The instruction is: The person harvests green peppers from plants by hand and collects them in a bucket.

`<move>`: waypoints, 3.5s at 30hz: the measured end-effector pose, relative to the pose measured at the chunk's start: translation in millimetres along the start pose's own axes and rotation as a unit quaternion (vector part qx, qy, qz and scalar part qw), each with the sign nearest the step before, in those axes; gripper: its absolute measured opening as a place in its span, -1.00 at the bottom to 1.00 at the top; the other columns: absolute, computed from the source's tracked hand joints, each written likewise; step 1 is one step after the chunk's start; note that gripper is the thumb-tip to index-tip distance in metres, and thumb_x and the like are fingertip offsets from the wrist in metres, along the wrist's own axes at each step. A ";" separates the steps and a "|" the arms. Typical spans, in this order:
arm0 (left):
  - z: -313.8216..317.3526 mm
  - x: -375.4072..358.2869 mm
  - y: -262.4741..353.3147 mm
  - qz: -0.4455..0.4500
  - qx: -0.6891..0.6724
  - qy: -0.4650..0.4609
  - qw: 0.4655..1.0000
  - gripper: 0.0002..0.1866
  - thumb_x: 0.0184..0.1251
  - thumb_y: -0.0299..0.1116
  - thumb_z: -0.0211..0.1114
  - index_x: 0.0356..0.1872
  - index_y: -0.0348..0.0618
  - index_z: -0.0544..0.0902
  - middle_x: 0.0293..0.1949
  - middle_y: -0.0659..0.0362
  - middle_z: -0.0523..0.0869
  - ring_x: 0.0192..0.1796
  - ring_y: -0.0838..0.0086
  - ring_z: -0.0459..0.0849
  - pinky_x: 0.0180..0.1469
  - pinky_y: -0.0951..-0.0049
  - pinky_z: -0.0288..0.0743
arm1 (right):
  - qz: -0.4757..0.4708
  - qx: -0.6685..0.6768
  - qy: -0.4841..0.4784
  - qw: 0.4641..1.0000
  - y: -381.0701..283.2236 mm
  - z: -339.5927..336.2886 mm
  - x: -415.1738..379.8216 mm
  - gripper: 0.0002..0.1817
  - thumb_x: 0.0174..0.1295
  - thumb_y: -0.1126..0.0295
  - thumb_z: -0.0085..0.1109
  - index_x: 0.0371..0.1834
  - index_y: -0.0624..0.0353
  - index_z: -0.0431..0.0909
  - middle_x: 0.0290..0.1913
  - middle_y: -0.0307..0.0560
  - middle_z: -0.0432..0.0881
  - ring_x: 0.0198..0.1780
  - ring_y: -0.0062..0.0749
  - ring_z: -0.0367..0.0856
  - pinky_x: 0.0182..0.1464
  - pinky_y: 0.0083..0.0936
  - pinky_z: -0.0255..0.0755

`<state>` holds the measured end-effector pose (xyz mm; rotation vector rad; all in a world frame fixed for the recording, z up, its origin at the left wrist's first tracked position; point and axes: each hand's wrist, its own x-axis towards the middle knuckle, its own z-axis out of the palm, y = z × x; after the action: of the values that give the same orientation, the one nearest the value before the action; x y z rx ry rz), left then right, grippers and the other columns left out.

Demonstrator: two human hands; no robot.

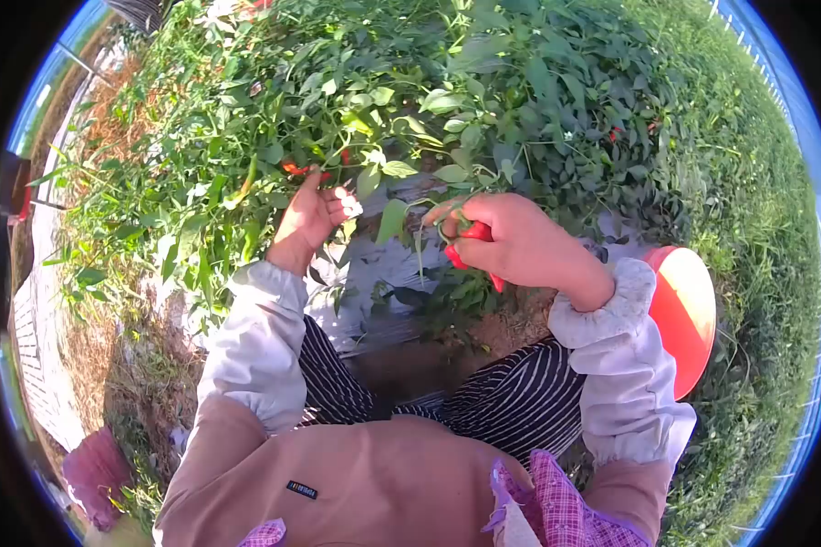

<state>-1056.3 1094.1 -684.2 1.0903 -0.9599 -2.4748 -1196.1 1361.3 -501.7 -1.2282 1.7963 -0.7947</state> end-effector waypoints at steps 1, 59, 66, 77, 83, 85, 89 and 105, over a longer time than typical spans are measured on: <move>-6.9 5.6 3.9 -0.061 -0.036 -0.048 0.996 -0.37 0.51 0.10 -0.20 0.22 -0.35 0.21 -0.31 -0.02 0.68 -0.34 0.17 0.71 -0.29 0.32 0.64 | -0.017 -0.046 -0.034 0.998 -7.9 10.2 27.1 -0.70 0.16 0.49 0.12 -0.03 0.35 0.54 -0.26 -0.17 0.61 -0.30 -0.67 0.46 -0.25 -0.65 0.37; 2.9 -10.3 2.6 -0.006 0.016 0.133 0.991 -0.77 0.27 -0.08 0.27 -0.21 0.05 0.54 -0.66 0.38 0.24 -0.69 0.61 0.10 -0.61 0.51 -0.04 | 0.029 -0.058 0.221 0.973 61.3 25.7 252.7 -0.76 -0.06 0.33 0.30 -0.40 0.31 0.65 -0.54 -0.03 0.64 -0.45 -0.32 0.64 -0.33 -0.41 0.45; -0.6 -4.9 -1.6 -0.001 0.025 0.146 0.989 -0.76 0.30 -0.07 0.24 -0.22 0.02 0.52 -0.67 0.35 0.23 -0.70 0.62 0.14 -0.63 0.49 0.03 | 0.048 -0.158 0.220 0.962 66.9 57.9 278.9 -0.71 0.05 0.22 0.31 -0.30 0.24 0.62 -0.42 -0.03 0.68 -0.39 -0.33 0.64 -0.25 -0.43 0.46; 2.6 -10.9 4.4 -0.017 -0.011 0.127 0.992 -0.77 0.37 -0.08 0.14 -0.17 0.03 0.51 -0.73 0.34 0.27 -0.72 0.60 0.13 -0.63 0.47 0.05 | 0.052 -0.287 0.249 0.923 16.0 43.3 229.2 -0.77 0.03 0.24 0.22 -0.40 0.20 0.61 -0.38 0.03 0.69 -0.26 -0.02 0.67 -0.14 -0.21 0.50; -9.0 3.4 -5.5 -0.016 -0.145 -0.087 0.986 -0.71 0.54 -0.16 -0.27 -0.04 -0.02 0.40 -0.26 0.08 0.67 -0.58 0.52 0.49 -0.62 0.58 0.11 | -0.050 -0.205 0.200 0.957 7.2 48.4 182.6 -0.76 0.04 0.33 0.28 -0.32 0.26 0.53 -0.42 0.11 0.61 -0.31 -0.01 0.63 -0.27 -0.24 0.44; 12.3 -21.8 12.7 0.000 -0.122 -0.021 0.992 -0.65 0.53 -0.20 -0.30 -0.03 -0.08 0.47 -0.25 0.08 0.72 -0.39 0.40 0.69 -0.61 0.50 0.32 | -0.039 -0.338 0.195 0.920 1.4 56.9 158.8 -0.73 0.03 0.31 0.30 -0.28 0.22 0.53 -0.41 0.09 0.62 -0.29 0.05 0.62 -0.26 -0.18 0.46; 13.8 -14.7 14.3 -0.030 -0.273 -0.067 0.959 -0.63 0.52 -0.24 -0.26 0.00 -0.22 0.48 -0.20 -0.03 0.67 -0.22 0.22 0.69 -0.13 0.25 0.64 | -0.012 -0.215 0.090 0.972 7.1 82.9 128.5 -0.80 0.02 0.31 0.16 -0.41 0.23 0.51 -0.44 0.09 0.61 -0.33 0.07 0.60 -0.26 -0.11 0.42; -15.9 21.4 1.4 0.031 -0.289 -0.088 0.953 -0.73 0.42 -0.19 -0.10 -0.17 -0.10 0.53 -0.46 0.14 0.54 -0.45 0.28 0.54 -0.64 0.50 0.31 | -0.089 -0.314 0.112 0.938 38.0 122.2 118.3 -0.70 0.14 0.28 0.14 -0.19 0.28 0.48 -0.56 -0.13 0.53 -0.51 -0.43 0.60 -0.44 -0.43 0.43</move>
<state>-1059.2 1075.3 -703.1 0.6421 -0.2540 -2.5769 -1130.2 1255.5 -623.5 -1.7862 2.2469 -0.4748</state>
